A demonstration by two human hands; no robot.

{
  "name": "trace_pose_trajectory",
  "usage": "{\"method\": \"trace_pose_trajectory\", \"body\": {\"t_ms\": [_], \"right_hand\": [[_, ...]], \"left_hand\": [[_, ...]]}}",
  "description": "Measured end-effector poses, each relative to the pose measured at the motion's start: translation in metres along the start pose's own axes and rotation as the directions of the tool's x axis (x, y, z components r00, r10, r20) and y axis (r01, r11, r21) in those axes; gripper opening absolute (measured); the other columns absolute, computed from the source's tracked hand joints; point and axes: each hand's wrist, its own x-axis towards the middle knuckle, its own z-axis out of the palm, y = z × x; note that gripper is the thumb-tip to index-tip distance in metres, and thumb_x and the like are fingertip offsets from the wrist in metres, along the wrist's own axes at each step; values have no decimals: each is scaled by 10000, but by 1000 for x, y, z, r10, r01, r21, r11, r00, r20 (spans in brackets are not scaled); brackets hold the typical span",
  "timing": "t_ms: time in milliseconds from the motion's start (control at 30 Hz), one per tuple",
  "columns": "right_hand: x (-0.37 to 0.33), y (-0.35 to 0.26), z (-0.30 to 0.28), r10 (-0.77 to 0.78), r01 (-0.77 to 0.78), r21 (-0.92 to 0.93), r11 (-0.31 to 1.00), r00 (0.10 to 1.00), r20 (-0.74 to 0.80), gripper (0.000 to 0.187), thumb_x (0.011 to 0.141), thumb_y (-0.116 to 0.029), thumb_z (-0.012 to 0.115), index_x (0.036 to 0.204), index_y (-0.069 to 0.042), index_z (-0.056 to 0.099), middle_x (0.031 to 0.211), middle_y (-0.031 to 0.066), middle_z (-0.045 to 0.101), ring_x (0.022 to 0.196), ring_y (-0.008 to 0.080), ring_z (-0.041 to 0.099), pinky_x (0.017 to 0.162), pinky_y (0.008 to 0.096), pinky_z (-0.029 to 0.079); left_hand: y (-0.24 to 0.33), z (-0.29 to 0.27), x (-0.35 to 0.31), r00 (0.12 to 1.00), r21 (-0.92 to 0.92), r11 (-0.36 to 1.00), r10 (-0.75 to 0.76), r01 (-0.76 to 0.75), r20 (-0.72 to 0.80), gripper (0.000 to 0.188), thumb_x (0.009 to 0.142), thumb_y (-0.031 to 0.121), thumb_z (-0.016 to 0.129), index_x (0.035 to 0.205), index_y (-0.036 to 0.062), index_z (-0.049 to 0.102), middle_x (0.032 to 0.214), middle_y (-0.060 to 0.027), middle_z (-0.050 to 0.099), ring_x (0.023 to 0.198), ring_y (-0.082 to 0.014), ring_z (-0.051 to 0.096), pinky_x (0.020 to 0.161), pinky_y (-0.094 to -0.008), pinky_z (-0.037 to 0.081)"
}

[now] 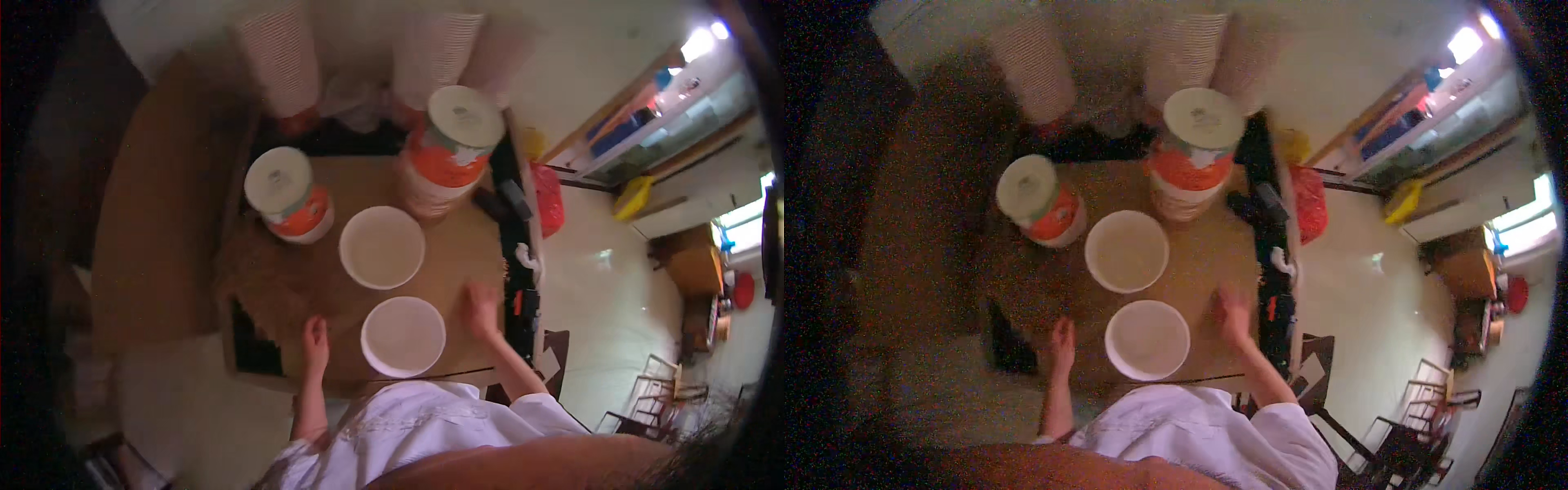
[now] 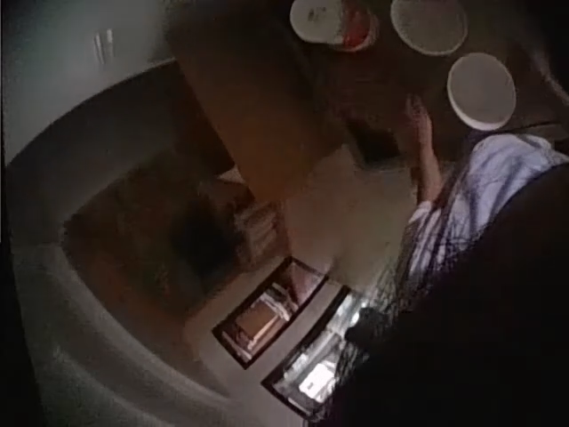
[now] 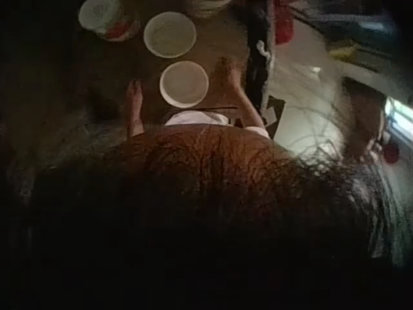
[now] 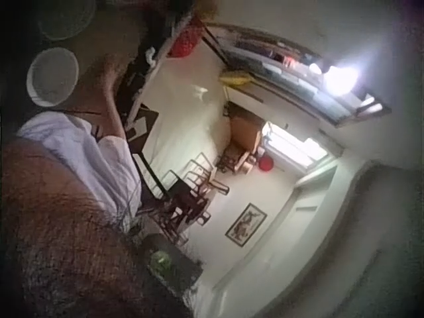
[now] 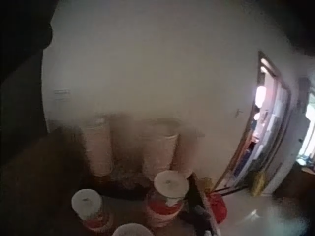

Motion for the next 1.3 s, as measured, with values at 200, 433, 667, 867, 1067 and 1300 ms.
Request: {"method": "trace_pose_trajectory", "body": {"t_ms": [200,433,667,867,1067,1300], "right_hand": [[52,31,-18,-132,-97,-594,799,935,-330,417,788,-160,519,1179,-40,440,1195,132,456,1077,281,433,911,422,341],[20,-98,-34,50,-91,190,978,976,210,292,784,-112,551,1063,-36,520,890,118,577,787,173,541,685,304,433],[6,-128,-34,10,-60,192,980,969,248,257,775,-147,516,1022,-77,533,655,168,559,556,317,546,518,374,435],[11,-129,-42,35,-61,181,982,989,143,217,786,-153,533,989,-76,536,581,141,525,509,270,527,487,362,412],[6,-126,-50,74,-84,192,978,996,59,215,815,-192,569,993,-74,544,548,66,452,501,147,456,484,283,382],[-3,-116,-45,273,-304,930,208,931,243,179,841,-126,547,1011,-69,545,606,5,454,558,110,435,526,244,385]], "left_hand": [[-32,13,39,814,503,761,554,-410,-175,164,818,175,557,895,31,579,715,-63,576,591,-144,530,512,-302,422],[10,1,41,901,178,976,185,-123,-392,144,797,160,565,854,29,553,774,-117,592,714,-250,590,597,-341,451],[-50,-39,91,755,508,857,389,-87,-528,161,810,180,538,897,44,545,803,-131,580,755,-262,576,625,-364,451],[-24,-31,93,943,-65,996,30,-54,-331,263,842,128,456,1089,46,495,1072,-125,521,965,-215,476,835,-361,411],[0,-33,56,906,-185,959,-268,216,-328,332,812,326,559,991,46,560,784,-77,585,685,-200,539,613,-350,445],[-13,-47,53,865,-239,944,83,-227,-494,207,813,270,565,800,64,561,664,-54,536,573,-144,507,532,-301,426]]}}
